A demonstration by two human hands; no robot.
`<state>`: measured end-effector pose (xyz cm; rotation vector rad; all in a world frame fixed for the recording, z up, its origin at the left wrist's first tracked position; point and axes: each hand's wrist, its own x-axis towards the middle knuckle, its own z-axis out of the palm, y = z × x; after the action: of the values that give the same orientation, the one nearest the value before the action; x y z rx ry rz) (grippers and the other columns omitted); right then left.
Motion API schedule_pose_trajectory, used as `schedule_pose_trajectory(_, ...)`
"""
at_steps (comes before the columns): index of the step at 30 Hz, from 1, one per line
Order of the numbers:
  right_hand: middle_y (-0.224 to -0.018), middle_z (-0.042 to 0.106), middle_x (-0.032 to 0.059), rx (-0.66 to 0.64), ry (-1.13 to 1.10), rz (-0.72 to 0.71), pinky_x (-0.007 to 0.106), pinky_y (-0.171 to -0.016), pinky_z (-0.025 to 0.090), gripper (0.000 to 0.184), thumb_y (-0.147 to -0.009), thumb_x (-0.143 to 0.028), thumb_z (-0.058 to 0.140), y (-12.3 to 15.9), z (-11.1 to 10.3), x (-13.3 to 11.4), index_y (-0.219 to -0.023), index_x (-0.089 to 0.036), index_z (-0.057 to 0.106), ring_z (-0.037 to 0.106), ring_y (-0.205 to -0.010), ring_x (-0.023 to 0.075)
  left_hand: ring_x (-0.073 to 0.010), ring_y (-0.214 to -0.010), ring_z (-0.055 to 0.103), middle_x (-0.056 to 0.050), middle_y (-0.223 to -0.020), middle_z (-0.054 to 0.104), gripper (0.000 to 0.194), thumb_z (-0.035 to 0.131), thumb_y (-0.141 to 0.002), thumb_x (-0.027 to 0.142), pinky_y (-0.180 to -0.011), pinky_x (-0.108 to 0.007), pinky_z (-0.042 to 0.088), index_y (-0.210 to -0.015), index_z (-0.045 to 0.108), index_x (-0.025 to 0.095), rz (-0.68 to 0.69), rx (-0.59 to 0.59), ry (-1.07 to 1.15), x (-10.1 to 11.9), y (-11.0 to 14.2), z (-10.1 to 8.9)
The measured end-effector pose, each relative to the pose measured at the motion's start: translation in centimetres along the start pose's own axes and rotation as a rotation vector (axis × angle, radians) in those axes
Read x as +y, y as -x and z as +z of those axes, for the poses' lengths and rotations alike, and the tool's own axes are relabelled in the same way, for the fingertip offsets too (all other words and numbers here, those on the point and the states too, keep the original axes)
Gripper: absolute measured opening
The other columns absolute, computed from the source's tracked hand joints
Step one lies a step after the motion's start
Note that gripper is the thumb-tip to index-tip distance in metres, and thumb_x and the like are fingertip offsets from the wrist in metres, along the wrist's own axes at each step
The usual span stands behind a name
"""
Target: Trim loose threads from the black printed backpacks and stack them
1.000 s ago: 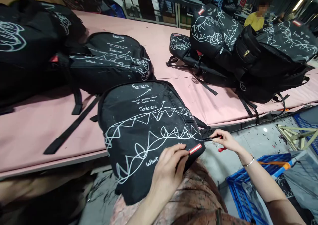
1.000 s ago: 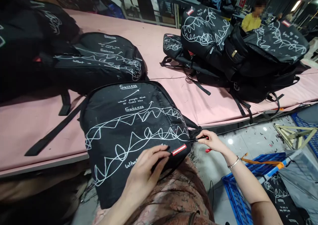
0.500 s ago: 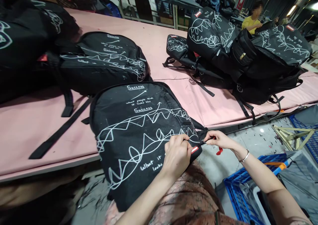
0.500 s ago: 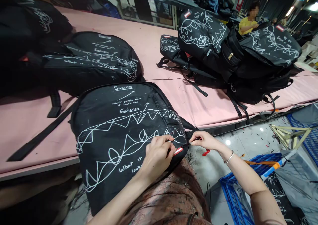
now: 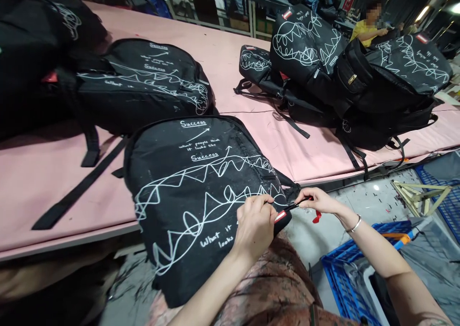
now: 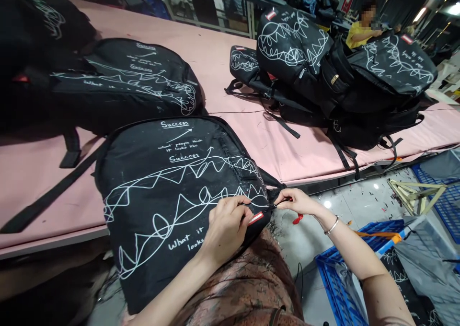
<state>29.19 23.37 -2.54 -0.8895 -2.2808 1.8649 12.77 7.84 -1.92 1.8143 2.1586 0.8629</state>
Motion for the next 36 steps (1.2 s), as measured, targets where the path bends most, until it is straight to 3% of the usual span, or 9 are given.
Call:
schedule_pose_trajectory(9,-0.073,0.061,0.0017,-0.016,0.087,-0.071,0.024,-0.059,0.042,0.013,-0.072,-0.026,0.065,-0.8,0.5,0.0,-0.076,-0.014,0.064,0.056,-0.067,0.0129,-0.0260,-0.097,0.047,-0.009,-0.103,0.060,0.021,0.041,-0.084,0.014,-0.075,-0.042,0.038,-0.068,0.055,0.017,0.009,0.031,-0.012,-0.1,0.3,0.3)
schedule_pose_trajectory(16,-0.072,0.061,0.0016,0.011,0.050,-0.045,0.024,-0.060,0.043,0.013,-0.071,-0.026,0.064,-0.4,0.3,0.3,-0.076,-0.013,0.063,0.055,-0.067,0.0131,-0.0256,-0.095,0.049,-0.007,-0.101,0.063,0.020,0.044,-0.085,0.020,-0.077,-0.043,0.038,-0.074,0.061,0.020,-0.076,0.185,0.001,-0.8,0.0,-1.3)
schedule_pose_trajectory(24,-0.071,0.059,0.0013,-0.034,0.048,-0.059,0.023,-0.058,0.041,0.012,-0.072,-0.023,0.062,-0.7,0.8,-0.3,-0.077,-0.013,0.063,0.054,-0.066,0.0123,-0.0246,-0.094,0.051,-0.007,-0.100,0.062,0.018,0.046,-0.085,0.028,-0.080,-0.042,0.039,-0.079,0.062,0.021,-0.096,0.315,0.071,-1.7,2.2,-2.8)
schedule_pose_trajectory(36,-0.070,0.059,0.0007,-0.008,0.110,-0.069,0.023,-0.058,0.041,0.010,-0.072,-0.023,0.062,-0.7,1.5,-1.1,-0.076,-0.014,0.063,0.055,-0.067,0.0128,-0.0213,-0.092,0.053,-0.006,-0.098,0.062,0.016,0.047,-0.085,0.025,-0.080,-0.038,0.039,-0.079,0.061,0.020,-0.075,0.386,0.118,-1.5,3.5,-3.6)
